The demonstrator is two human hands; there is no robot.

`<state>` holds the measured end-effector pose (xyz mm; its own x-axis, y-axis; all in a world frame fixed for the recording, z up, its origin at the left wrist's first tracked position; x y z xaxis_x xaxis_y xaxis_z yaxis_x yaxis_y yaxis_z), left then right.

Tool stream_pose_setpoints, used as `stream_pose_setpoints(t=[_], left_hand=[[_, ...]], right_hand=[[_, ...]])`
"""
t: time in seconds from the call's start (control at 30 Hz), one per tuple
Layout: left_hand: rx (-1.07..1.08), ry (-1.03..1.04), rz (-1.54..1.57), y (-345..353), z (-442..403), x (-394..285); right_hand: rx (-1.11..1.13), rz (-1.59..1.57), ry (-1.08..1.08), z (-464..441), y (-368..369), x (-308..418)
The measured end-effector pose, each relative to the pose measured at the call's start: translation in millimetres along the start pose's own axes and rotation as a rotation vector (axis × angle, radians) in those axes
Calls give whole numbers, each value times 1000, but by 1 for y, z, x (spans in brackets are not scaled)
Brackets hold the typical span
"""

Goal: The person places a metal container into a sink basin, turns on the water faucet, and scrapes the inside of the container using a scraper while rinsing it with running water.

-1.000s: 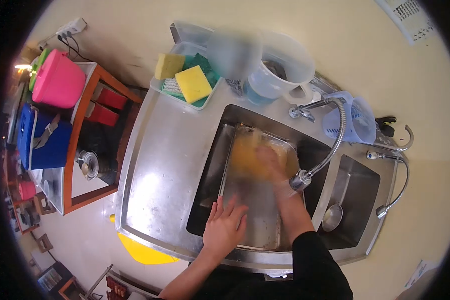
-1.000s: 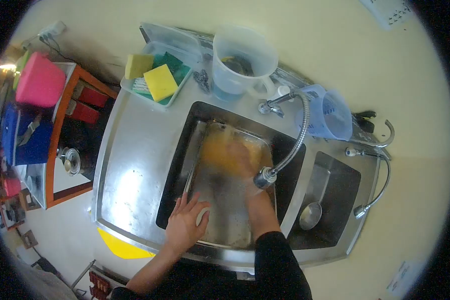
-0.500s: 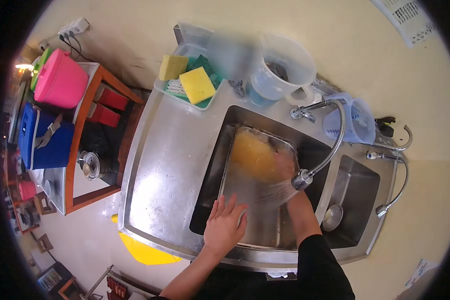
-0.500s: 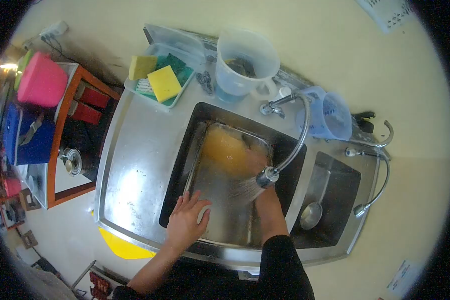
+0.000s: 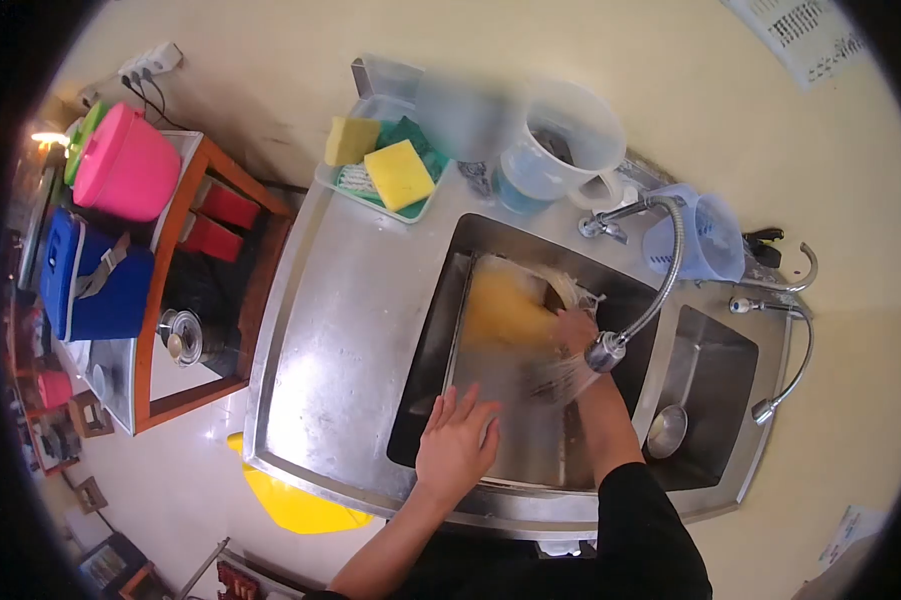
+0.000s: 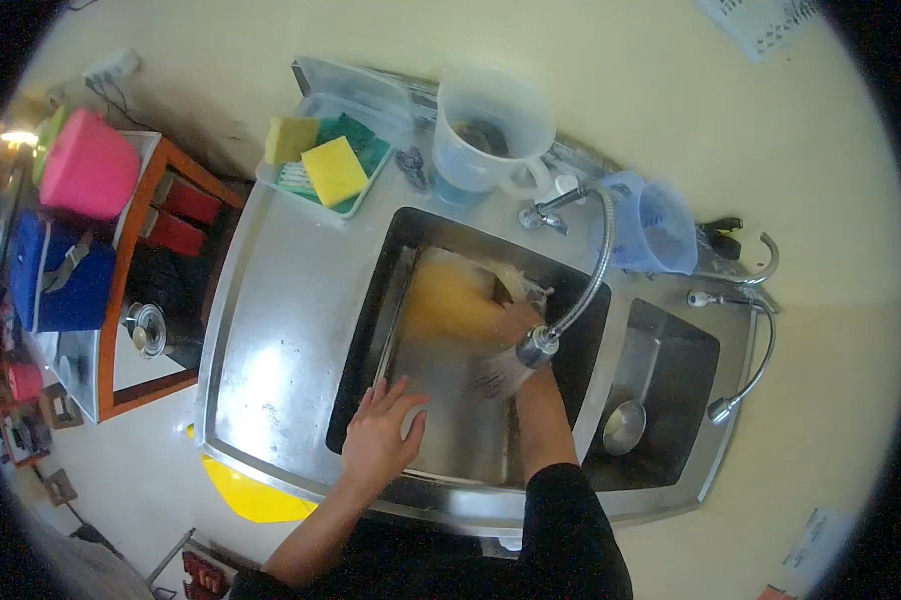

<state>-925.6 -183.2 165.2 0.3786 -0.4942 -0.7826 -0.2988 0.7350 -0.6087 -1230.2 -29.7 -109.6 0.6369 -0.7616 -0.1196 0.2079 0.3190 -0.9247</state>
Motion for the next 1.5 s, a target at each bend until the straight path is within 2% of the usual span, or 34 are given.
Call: stream_pose_setpoints(t=[0.2,0.43,0.47,0.57,0.63,0.73,0.83,0.93,1.03,1.07,1.1,1.17,1.23,1.33,1.37,1.43,1.5], left_hand=[[35,-36,11,5,0,2],[35,11,-46,5,0,-3],[28,12,-45,6,2,-2],[32,32,-65,6,3,-4],[23,33,-75,7,1,-2],[55,16,-81,7,6,-3],[45,22,-77,7,0,-3],[51,26,-89,9,2,-6],[48,67,-31,2,-3,-12],[48,79,1,-2,-1,-14],[212,139,-3,-1,4,-17],[535,265,-12,4,17,-21],[543,392,-106,8,37,-27],[468,549,-167,16,43,-23],[425,598,-180,12,38,-26],[366,696,-221,-6,19,-44],[329,761,-259,-21,1,-60]], right_hand=[[70,-93,-22,23,19,24],[25,3,171,1,76,50],[-3,-3,158,4,65,63],[-7,-182,-152,-14,51,91],[67,-336,81,-11,3,144],[143,-557,184,9,-30,173],[30,-506,134,-15,42,166],[33,-367,-66,15,46,144],[233,-229,-128,45,17,110],[179,-355,-195,59,-5,93],[122,-482,-260,75,-31,71],[17,-439,-361,89,-64,38],[-67,-103,-423,96,-85,18],[-29,-375,-550,121,-107,-7],[99,-352,-346,136,-114,-19],[206,-348,-109,158,-140,-42],[185,-383,-41,176,-175,-58]])
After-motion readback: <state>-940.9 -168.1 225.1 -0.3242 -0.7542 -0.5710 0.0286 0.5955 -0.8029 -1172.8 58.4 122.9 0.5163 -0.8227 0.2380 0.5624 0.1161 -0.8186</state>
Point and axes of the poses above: each hand's wrist, its own z-axis away from the middle knuckle, its own y-axis out of the palm, x = y × z, the point moved 3 cm from there along -z, towards the middle knuckle, and after that the axes turned 8 degrees about z, right-handed, at the moved point
